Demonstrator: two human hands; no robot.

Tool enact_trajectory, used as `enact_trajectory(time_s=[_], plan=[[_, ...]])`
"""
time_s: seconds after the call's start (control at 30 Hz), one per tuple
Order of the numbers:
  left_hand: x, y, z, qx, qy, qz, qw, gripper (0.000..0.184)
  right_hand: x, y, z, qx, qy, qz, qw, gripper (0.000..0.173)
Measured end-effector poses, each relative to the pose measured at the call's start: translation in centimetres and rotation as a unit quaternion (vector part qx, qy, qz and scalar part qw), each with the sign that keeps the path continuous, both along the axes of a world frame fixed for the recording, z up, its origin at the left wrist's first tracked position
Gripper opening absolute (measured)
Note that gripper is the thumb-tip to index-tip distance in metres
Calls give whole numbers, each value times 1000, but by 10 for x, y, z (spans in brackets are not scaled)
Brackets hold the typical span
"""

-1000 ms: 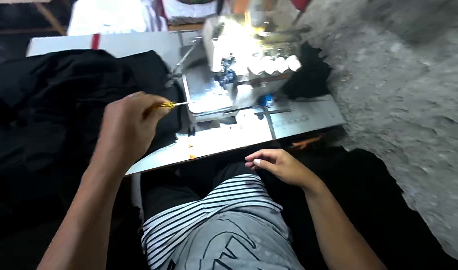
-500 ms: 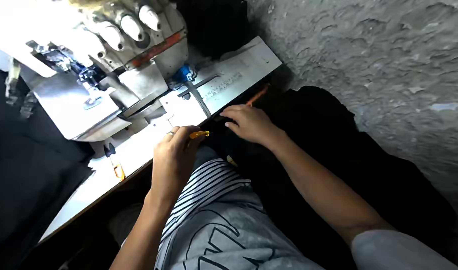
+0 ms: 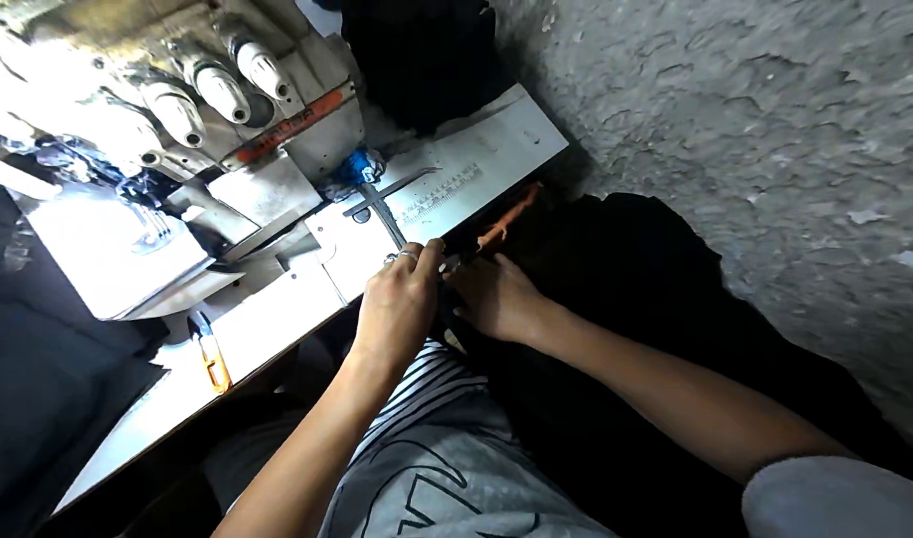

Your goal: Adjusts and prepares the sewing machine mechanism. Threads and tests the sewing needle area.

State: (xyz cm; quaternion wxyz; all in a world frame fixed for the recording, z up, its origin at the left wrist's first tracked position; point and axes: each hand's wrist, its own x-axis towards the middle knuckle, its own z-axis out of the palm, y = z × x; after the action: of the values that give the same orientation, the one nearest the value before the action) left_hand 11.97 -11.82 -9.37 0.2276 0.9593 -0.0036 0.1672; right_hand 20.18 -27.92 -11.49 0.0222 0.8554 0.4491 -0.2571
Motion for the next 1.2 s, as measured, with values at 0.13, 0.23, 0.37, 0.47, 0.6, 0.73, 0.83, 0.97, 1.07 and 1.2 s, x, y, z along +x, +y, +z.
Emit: enact_trajectory(time_s=[0.13,0.23,0.37,0.47,0.6,0.73,0.83,0.97,1.07,1.2], plan=[[26,-25,-12,2,55,-10,998,16,-7,-10,-5,52,-42,-21,998,37],[40,-41,-21,9,108,14,994,18,-10,-12,-3,88,-82,-17,993,36],[43,-41,-18,-8,184,14,983,19,-11,-1,14,-26,-63,-19,997,46],[37,-36,5,-42,289,-19,956,19,-9,-3,16,-30,-58,7,998,43],[-37,5,20,-132,60,-5,989,15,-6,-16,13,50,9,-15,999,49],[-151,87,21,-95,10,255,962,23,-7,-19,32,138,102,-35,985,46],[-187,127,14,-60,37,373,925,37,-10,8,63,191,91,-83,974,26],[-182,142,-9,-62,51,387,919,43,11,31,91,206,-58,-171,962,18],[-194,147,-9,-98,54,354,929,44,17,25,94,164,-112,-207,958,22],[-185,132,15,-178,13,221,959,39,13,-16,69,148,-55,-224,962,15]])
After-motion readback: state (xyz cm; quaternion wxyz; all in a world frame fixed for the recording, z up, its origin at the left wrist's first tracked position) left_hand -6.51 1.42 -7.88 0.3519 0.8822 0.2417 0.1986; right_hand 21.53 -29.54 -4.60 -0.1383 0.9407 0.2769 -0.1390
